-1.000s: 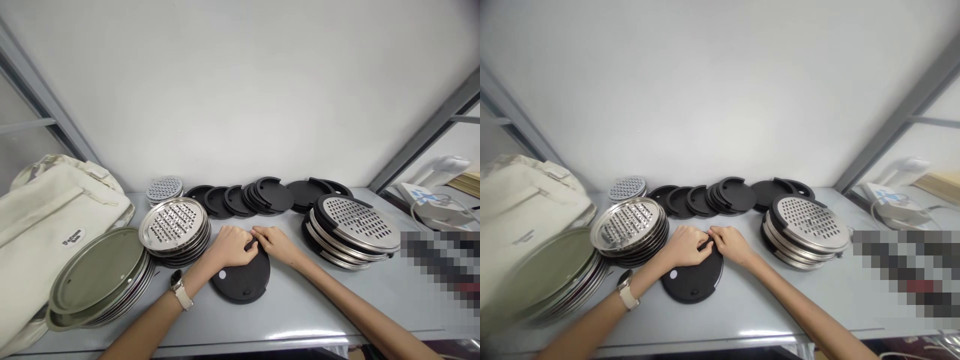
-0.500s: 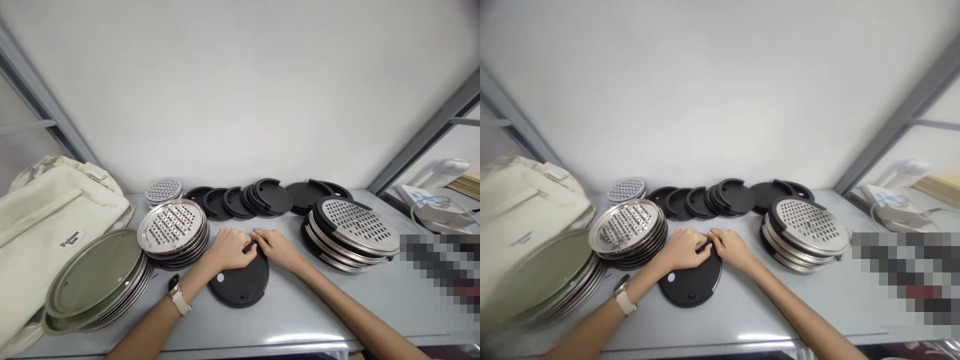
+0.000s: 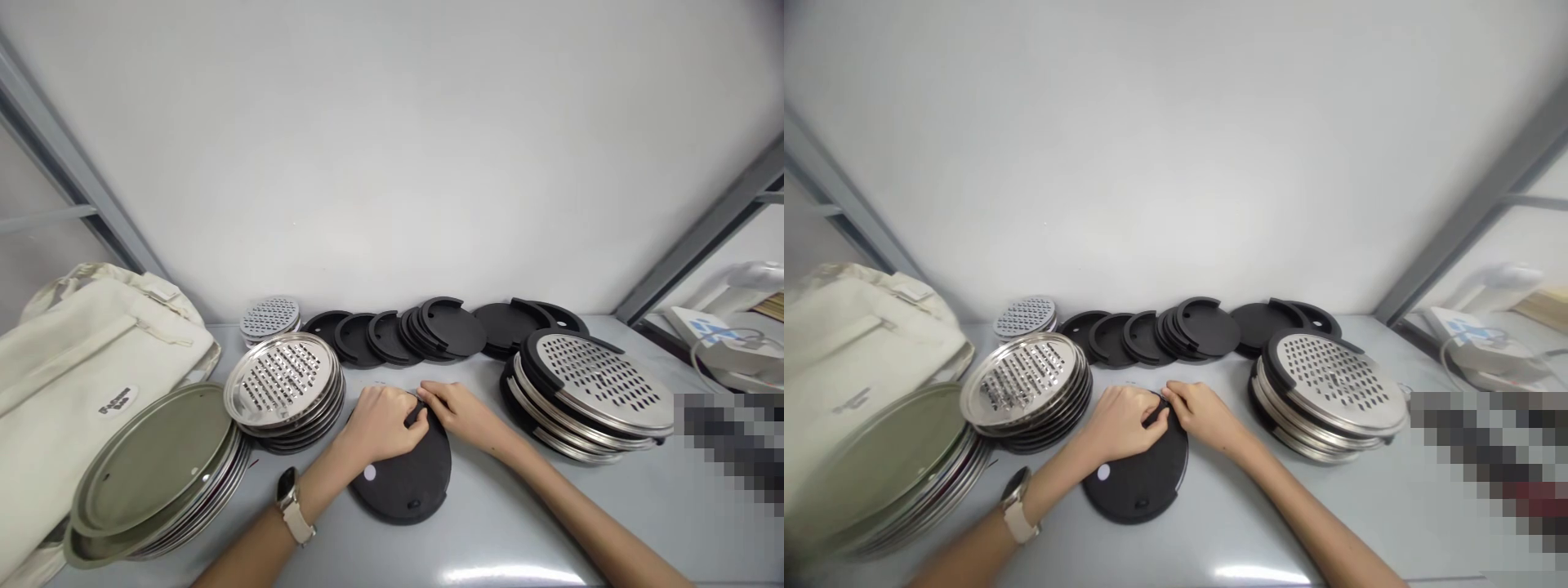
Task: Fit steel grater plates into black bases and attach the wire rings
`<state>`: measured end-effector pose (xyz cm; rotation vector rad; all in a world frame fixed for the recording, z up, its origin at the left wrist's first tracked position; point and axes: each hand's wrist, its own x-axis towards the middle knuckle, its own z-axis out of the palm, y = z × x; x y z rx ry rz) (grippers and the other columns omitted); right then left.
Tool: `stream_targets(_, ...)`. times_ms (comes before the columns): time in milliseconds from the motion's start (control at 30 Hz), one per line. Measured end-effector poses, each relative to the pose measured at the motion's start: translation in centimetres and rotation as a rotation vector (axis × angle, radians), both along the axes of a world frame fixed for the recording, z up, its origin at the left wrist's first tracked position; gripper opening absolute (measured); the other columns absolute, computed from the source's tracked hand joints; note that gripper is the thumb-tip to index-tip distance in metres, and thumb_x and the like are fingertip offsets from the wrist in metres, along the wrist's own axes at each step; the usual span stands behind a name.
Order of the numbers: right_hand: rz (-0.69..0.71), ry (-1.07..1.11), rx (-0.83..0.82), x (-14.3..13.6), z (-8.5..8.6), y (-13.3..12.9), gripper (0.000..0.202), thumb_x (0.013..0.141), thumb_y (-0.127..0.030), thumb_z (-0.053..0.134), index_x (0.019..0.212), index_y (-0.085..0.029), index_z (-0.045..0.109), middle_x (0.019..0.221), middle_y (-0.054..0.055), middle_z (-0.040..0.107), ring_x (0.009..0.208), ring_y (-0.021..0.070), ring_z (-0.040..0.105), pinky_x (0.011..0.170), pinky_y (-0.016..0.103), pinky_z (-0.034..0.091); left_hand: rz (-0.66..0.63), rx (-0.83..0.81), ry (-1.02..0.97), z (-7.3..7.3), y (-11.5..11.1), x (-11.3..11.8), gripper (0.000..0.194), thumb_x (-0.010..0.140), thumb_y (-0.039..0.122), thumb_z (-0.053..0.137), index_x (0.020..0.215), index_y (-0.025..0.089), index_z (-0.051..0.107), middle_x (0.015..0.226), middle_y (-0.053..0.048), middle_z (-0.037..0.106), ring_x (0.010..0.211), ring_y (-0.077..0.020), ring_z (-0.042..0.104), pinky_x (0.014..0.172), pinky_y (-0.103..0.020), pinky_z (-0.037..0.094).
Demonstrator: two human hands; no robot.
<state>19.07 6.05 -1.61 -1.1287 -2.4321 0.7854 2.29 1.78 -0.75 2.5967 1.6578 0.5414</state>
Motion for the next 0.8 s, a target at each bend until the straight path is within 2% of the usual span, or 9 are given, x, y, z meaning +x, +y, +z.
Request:
stream_targets(200, 0.051, -0.013, -0.012, 0.9, 1.0, 0.0, 0.034, 0.097, -0.032, 0.031, 0.065, -0.02, 0.032, 0.057, -0.004, 0.038, 0.054, 0.0114, 0.036, 0.056, 0.026, 0.024, 0.001, 0.003, 0.0, 0.0, -0.2, -0.1, 0.03, 0.086, 0.033, 0.048, 0.061, 0.018, 0.057, 0.061, -0.002, 0.063, 0.055, -0.0162, 0.055, 0.052, -0.03, 0.017)
stream_targets(300, 0.027, 0.015, -0.016, 1.3, 1.5, 0.1, 0.035, 0.097, -0.034, 0.032, 0.064, -0.02, 0.029, 0.058, -0.005, 0.033, 0.055, 0.0109, 0.034, 0.056, 0.026, 0.023, 0.027, 0.028, 0.002, 0.1, -0.1, -0.6, 0.028, 0.087, 0.028, 0.046, 0.062, 0.018, 0.056, 0.064, -0.002, 0.064, 0.058, -0.016, 0.056, 0.052, -0.031, 0.018)
stream_targets(433, -0.008, 0.056, -0.028, 1.0, 1.2, -0.2, 0.036, 0.097, -0.036, 0.032, 0.065, -0.02, 0.028, 0.06, -0.006, 0.032, 0.057, 0.0104, 0.032, 0.055, 0.025, 0.024, -0.001, 0.021, 0.015, 0.2, 0.0, -0.9, 0.029, 0.087, 0.023, 0.044, 0.059, 0.018, 0.05, 0.06, 0.0, 0.061, 0.055, -0.0143, 0.055, 0.052, -0.032, 0.017)
stream_targets(667, -0.021, 0.131, -0.061, 0.9, 0.7, -0.3, 0.03, 0.096, -0.036, 0.036, 0.071, -0.021, 0.032, 0.06, -0.007, 0.029, 0.055, 0.0098, 0.029, 0.052, 0.023, 0.024, 0.139, 0.014, 0.023, 0.3, -0.3, -0.9, 0.02, 0.087, 0.034, 0.048, 0.073, 0.02, 0.051, 0.065, 0.0, 0.062, 0.058, -0.0175, 0.057, 0.053, -0.031, 0.02)
stream_targets(800, -0.047, 0.136, -0.041, 1.0, 0.8, 0.1, 0.03, 0.097, -0.036, 0.035, 0.072, -0.021, 0.036, 0.061, -0.007, 0.034, 0.055, 0.0101, 0.032, 0.053, 0.023, 0.025, 0.09, -0.018, 0.06, 0.5, -0.3, -1.2, 0.02, 0.089, 0.034, 0.045, 0.076, 0.02, 0.05, 0.066, 0.0, 0.061, 0.059, -0.0183, 0.058, 0.052, -0.031, 0.021)
